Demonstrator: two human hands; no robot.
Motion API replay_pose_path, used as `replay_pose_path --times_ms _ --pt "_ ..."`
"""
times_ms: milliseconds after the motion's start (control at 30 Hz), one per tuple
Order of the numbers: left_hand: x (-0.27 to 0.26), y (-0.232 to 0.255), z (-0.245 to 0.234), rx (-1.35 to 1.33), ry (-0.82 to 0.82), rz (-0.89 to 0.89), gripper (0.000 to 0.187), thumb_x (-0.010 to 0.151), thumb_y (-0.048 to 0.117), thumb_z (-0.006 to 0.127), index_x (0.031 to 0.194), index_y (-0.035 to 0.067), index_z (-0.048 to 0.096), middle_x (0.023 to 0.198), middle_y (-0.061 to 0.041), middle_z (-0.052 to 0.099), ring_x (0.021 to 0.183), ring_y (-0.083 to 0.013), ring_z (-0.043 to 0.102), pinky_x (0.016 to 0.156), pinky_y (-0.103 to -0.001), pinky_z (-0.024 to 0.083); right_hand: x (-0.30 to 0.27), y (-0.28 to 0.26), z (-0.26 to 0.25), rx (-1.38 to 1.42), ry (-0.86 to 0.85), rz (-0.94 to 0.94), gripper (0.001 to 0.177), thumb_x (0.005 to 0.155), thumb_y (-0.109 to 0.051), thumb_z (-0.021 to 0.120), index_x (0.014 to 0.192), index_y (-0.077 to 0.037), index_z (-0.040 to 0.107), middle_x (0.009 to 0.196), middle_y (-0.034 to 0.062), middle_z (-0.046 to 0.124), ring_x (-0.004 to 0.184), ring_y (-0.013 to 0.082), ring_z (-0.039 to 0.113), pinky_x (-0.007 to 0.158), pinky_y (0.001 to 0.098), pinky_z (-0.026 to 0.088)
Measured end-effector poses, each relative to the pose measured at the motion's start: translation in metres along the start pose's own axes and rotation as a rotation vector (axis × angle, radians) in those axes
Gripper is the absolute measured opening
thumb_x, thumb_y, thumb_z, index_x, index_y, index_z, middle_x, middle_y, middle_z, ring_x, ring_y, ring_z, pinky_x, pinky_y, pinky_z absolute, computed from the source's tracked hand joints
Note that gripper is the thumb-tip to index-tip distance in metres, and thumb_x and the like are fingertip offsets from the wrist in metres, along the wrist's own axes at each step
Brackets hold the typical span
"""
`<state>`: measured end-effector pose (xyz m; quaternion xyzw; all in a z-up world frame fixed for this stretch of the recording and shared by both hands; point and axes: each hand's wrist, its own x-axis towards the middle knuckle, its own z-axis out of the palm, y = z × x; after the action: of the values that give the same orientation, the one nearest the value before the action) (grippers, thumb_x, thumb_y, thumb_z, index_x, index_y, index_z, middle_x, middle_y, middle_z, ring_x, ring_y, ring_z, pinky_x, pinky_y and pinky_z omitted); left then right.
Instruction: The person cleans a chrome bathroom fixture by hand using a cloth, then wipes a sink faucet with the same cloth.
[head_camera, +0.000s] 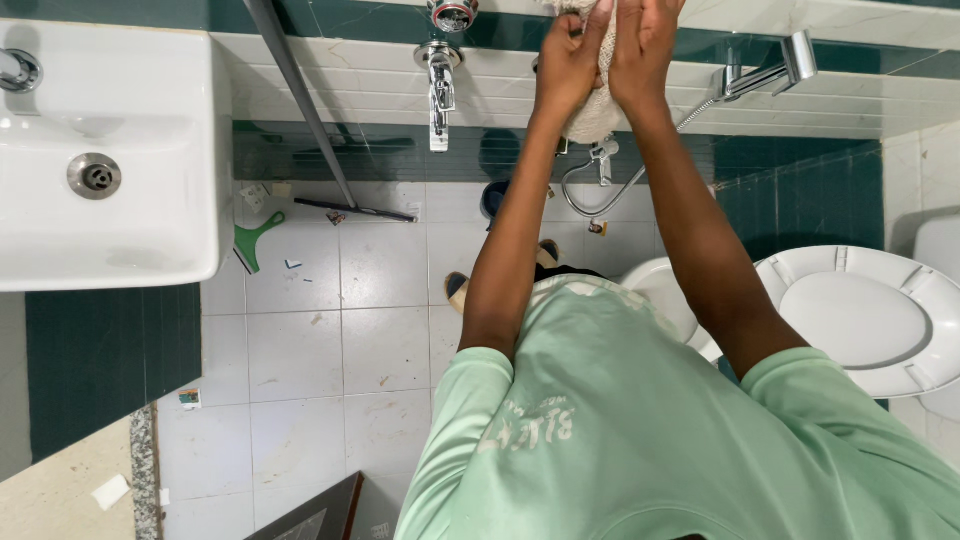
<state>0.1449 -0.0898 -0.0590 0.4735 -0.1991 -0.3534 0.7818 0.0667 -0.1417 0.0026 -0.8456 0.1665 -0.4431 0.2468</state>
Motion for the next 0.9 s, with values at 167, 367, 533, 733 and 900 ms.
replay_pose_path --times_ms 167,367,533,733,900 --pt "-0.029 0.056 0.001 0.373 0.076 0.274 0.051 0.091 0.043 0.076 0.114 0.001 0.059 0.057 -0.004 0.062 0.048 -0.0115 0.060 0.047 -0.031 0.048 -0.018 0.027 0.017 0.482 0.199 0.328 0.029 0.120 -0.029 0.043 0.126 -0.003 0.054 0.104 0.0061 0.055 0.099 0.0171 0.053 0.096 0.0359 0.047" --pt "-0.053 0.063 0.012 0.484 -0.016 0.451 0.049 0.098 0.032 0.069 0.138 0.013 0.048 0.073 -0.010 0.066 0.057 -0.0207 0.066 0.055 -0.035 0.050 -0.024 -0.016 -0.004 1.000 0.136 0.653 0.033 0.110 -0.029 0.038 0.135 -0.010 0.047 0.119 0.0067 0.062 0.110 0.0166 0.063 0.099 0.0325 0.054" --pt "-0.088 0.048 -0.002 0.476 -0.153 0.429 0.049 0.105 0.022 0.063 0.148 0.018 0.040 0.105 -0.021 0.071 0.090 -0.0355 0.072 0.075 -0.041 0.056 -0.071 0.017 -0.020 1.029 0.130 0.788 0.028 0.111 -0.022 0.043 0.127 -0.001 0.054 0.114 0.0097 0.065 0.100 0.0190 0.065 0.085 0.0322 0.057" --pt "-0.138 0.013 -0.039 0.492 -0.135 0.227 0.045 0.096 0.013 0.071 0.135 0.009 0.049 0.100 -0.020 0.071 0.087 -0.0307 0.072 0.076 -0.039 0.056 -0.151 0.026 -0.021 0.942 0.075 1.037 0.018 0.103 0.000 0.048 0.120 -0.002 0.054 0.113 0.0100 0.065 0.100 0.0192 0.064 0.090 0.0344 0.056" --pt "-0.167 -0.002 -0.059 0.474 -0.030 0.156 0.028 0.088 0.009 0.079 0.112 0.003 0.065 0.093 -0.014 0.074 0.078 -0.0255 0.071 0.070 -0.036 0.054 -0.157 -0.012 -0.040 0.994 0.182 1.028 0.024 0.103 -0.006 0.044 0.123 -0.002 0.056 0.122 0.0118 0.066 0.114 0.0229 0.066 0.106 0.0392 0.053"
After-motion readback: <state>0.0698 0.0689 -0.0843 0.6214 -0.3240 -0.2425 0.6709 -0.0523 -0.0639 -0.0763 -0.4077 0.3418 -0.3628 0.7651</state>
